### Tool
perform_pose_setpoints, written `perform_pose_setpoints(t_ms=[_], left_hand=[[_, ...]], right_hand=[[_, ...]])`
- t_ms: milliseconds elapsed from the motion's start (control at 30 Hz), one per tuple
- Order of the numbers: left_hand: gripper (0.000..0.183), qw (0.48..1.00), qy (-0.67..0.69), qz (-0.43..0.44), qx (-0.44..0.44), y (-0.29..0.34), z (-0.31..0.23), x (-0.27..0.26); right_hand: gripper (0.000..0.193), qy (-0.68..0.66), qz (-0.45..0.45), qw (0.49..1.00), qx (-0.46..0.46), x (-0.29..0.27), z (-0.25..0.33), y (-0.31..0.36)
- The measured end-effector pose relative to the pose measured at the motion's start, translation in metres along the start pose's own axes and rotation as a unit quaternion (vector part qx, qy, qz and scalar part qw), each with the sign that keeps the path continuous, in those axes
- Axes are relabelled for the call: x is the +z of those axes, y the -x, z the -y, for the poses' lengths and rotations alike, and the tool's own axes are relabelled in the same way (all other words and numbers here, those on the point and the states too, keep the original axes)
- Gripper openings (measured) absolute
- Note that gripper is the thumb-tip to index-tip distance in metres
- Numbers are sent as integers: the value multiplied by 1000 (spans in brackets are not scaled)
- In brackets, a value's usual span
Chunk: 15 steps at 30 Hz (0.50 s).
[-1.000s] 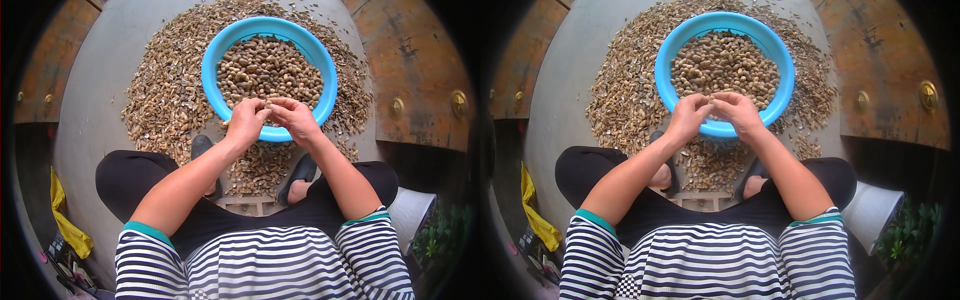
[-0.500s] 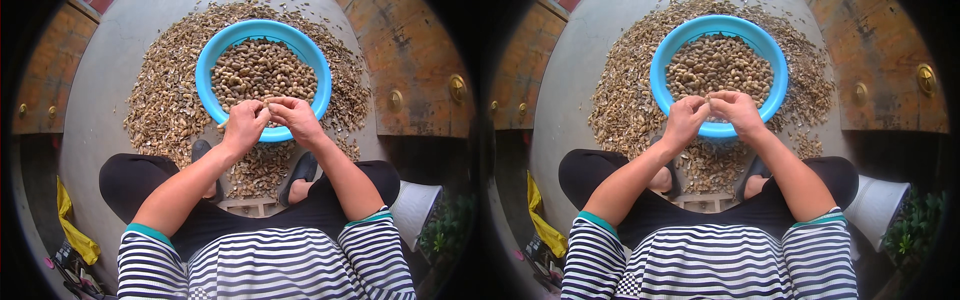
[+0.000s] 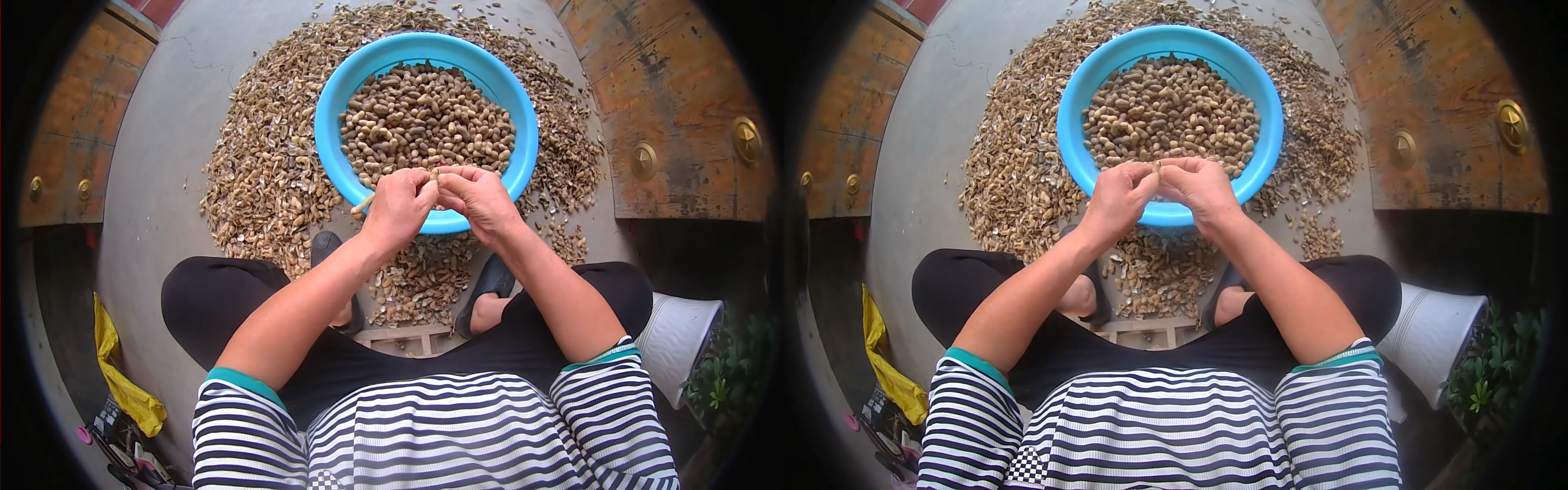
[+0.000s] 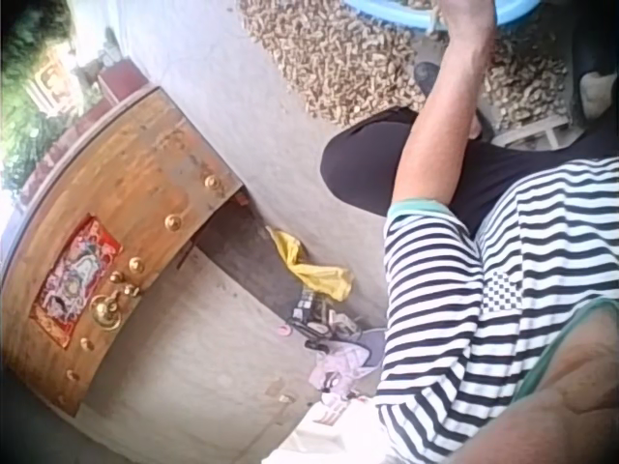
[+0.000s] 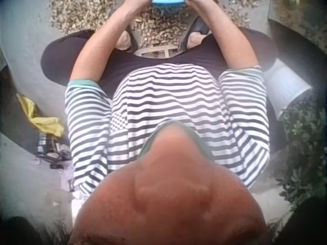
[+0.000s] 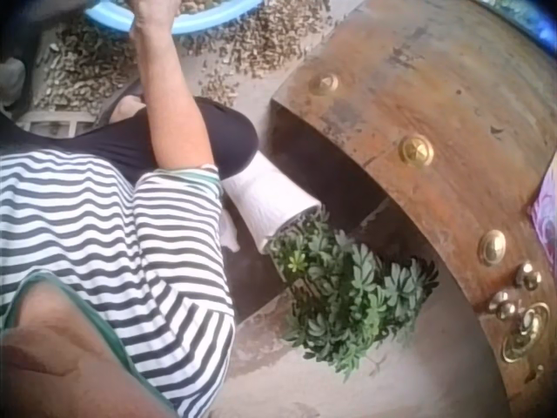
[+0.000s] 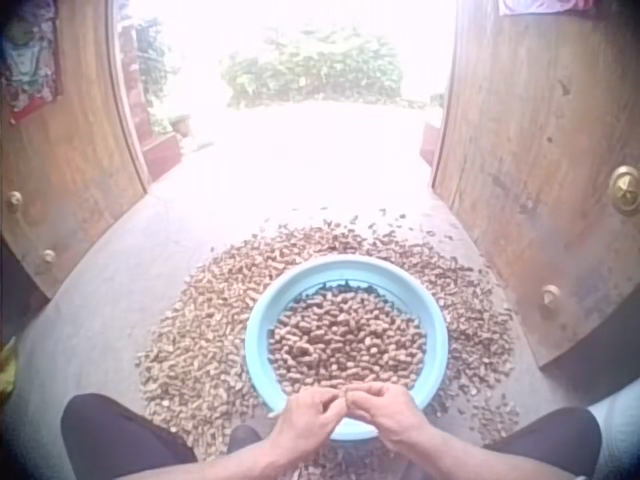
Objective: The person cracks nut shells using a tool and removes the nutmeat by hand, placing the nutmeat into a basin.
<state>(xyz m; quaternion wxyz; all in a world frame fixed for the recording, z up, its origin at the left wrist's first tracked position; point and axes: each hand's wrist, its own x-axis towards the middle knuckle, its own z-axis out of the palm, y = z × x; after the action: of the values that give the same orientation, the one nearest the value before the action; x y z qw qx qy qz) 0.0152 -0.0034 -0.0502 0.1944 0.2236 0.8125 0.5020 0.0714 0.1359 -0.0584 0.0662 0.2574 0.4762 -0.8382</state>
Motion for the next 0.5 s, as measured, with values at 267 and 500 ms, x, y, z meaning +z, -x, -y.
perform_pose_setpoints(t_ms=[267, 500], left_hand=[[21, 1000, 28, 1, 9, -2, 17, 2], [21, 999, 3, -18, 33, 3, 15, 5]], right_hand=[[28, 3, 11, 999, 32, 2, 10, 3], [29, -1, 16, 999, 37, -1, 7, 3]])
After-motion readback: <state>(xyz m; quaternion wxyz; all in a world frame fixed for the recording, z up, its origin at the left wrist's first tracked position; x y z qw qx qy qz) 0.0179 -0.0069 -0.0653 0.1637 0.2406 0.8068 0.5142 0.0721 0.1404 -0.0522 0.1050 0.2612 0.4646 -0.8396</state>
